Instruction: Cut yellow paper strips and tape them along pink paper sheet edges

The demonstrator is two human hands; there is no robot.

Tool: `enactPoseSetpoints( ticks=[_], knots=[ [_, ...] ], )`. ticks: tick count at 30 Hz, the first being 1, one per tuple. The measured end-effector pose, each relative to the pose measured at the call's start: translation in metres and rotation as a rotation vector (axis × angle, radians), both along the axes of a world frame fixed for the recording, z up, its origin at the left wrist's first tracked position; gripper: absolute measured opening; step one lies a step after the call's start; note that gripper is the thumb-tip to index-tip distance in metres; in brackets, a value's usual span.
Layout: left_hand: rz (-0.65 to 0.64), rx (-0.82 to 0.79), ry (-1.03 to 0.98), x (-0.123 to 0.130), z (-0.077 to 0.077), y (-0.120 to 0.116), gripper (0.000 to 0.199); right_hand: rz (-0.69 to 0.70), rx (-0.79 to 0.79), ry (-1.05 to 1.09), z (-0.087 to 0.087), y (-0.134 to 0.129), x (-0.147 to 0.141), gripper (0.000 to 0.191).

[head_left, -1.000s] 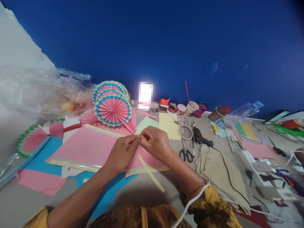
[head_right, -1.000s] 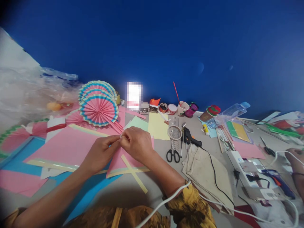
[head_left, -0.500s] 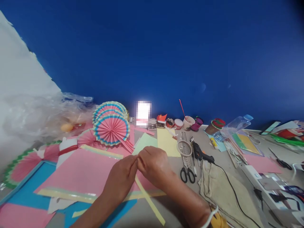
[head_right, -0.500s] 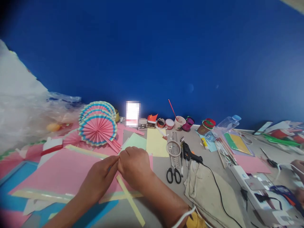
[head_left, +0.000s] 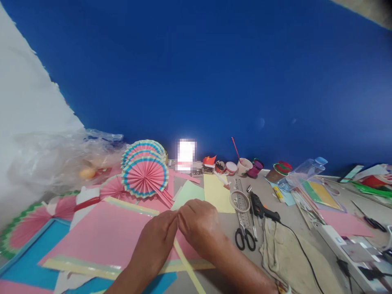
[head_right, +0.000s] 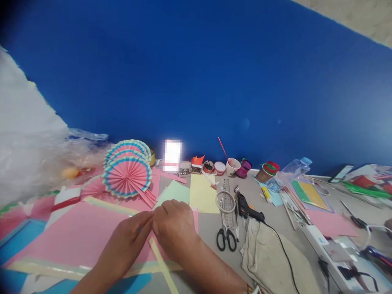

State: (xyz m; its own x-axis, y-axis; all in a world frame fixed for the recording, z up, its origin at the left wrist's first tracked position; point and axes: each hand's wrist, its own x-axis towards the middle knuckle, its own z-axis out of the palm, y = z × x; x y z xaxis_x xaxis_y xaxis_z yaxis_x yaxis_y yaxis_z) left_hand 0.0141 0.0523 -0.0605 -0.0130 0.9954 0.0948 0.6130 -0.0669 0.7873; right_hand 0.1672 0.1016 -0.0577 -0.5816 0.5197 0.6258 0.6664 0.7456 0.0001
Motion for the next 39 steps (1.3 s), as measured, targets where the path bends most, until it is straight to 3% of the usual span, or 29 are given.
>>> enactPoseSetpoints(
  ticks=[11, 21, 34, 39],
  knots=[
    [0.001, -0.097, -0.117, -0.006, 0.012, 0.003, 0.042, 0.028, -0.449, 0.091, 0.004, 0.008, 0.008, 0.018],
    [-0.029, 0.040, -0.011, -0.004, 0.005, 0.000, 0.034, 0.012, -0.224, -0.052, 0.012, 0.000, 0.010, 0.033],
    [-0.036, 0.027, -0.069, -0.003, 0.005, -0.001, 0.034, -0.042, -0.220, 0.065, 0.009, -0.006, 0.005, 0.024],
    [-0.042, 0.000, -0.127, -0.002, 0.009, -0.001, 0.035, -0.061, -0.345, 0.179, 0.009, -0.006, 0.004, 0.020]
  ],
)
